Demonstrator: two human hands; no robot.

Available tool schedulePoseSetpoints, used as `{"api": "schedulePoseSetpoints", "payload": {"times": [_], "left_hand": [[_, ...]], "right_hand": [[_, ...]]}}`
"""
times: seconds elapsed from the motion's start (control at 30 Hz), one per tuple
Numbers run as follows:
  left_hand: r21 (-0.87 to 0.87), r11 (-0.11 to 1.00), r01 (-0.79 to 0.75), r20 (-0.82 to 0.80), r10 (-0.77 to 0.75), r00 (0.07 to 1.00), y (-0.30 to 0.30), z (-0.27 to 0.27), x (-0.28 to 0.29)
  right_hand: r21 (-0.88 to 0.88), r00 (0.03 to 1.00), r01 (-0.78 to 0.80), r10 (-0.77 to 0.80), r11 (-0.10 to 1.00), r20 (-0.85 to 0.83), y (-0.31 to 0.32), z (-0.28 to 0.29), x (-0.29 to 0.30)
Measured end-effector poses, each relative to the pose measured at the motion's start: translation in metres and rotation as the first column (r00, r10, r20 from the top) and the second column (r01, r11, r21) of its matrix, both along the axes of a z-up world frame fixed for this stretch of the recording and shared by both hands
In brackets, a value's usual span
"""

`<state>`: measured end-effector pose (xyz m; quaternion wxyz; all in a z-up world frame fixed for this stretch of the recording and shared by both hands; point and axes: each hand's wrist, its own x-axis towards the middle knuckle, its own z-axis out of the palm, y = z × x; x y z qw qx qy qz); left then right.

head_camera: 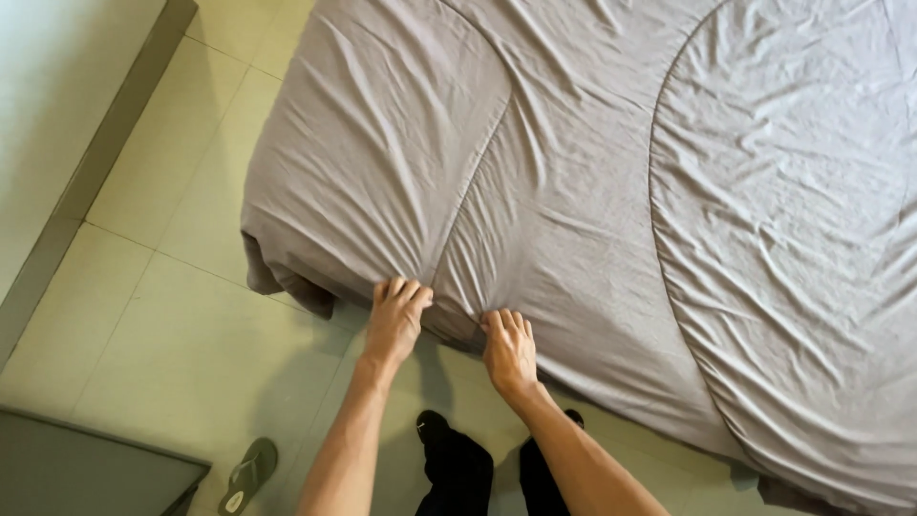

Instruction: The person spreads a light brown duvet over a bed with a grey fitted sheet. They pick up the duvet from a chair, unfold it, and then walk around the bed to smooth and align the fabric on all sides.

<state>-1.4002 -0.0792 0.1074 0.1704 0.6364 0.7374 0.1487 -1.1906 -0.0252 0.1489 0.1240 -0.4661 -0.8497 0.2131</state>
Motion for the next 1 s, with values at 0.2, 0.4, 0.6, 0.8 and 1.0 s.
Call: {"api": "schedulePoseSetpoints", "payload": {"times": [0.2, 0.4, 0.6, 0.8, 1.0], "left_hand": [[-0.200, 0.980, -0.019, 0.111, 0.042, 0.993, -0.009, 0.020, -0.012], [-0.081, 0.980, -0.182, -0.299, 0.151, 0.942, -0.003, 0.029, -0.091], [-0.013, 0.963, -0.269, -0.343, 0.248, 0.906, -0.001, 0.024, -0.147], [-0.012, 0.998, 0.064, -0.067, -0.064, 0.996, -0.008, 0.021, -0.206], [-0.137, 0.961, 0.239, 0.037, -0.236, 0.971, -0.040, -0.012, -0.230]], "right_hand": [[-0.150, 0.994, 0.012, 0.005, 0.989, 0.113, -0.008, 0.001, 0.002], [-0.108, 0.998, -0.057, 0.058, 0.993, 0.007, 0.019, 0.043, -0.061], [-0.006, 0.975, -0.220, 0.220, 0.975, -0.044, 0.025, 0.034, -0.128], [-0.135, 0.972, -0.236, 0.236, 0.962, -0.016, 0.033, 0.037, -0.189], [-0.097, 0.990, -0.133, 0.137, 0.986, 0.030, 0.012, 0.004, -0.219]]}}
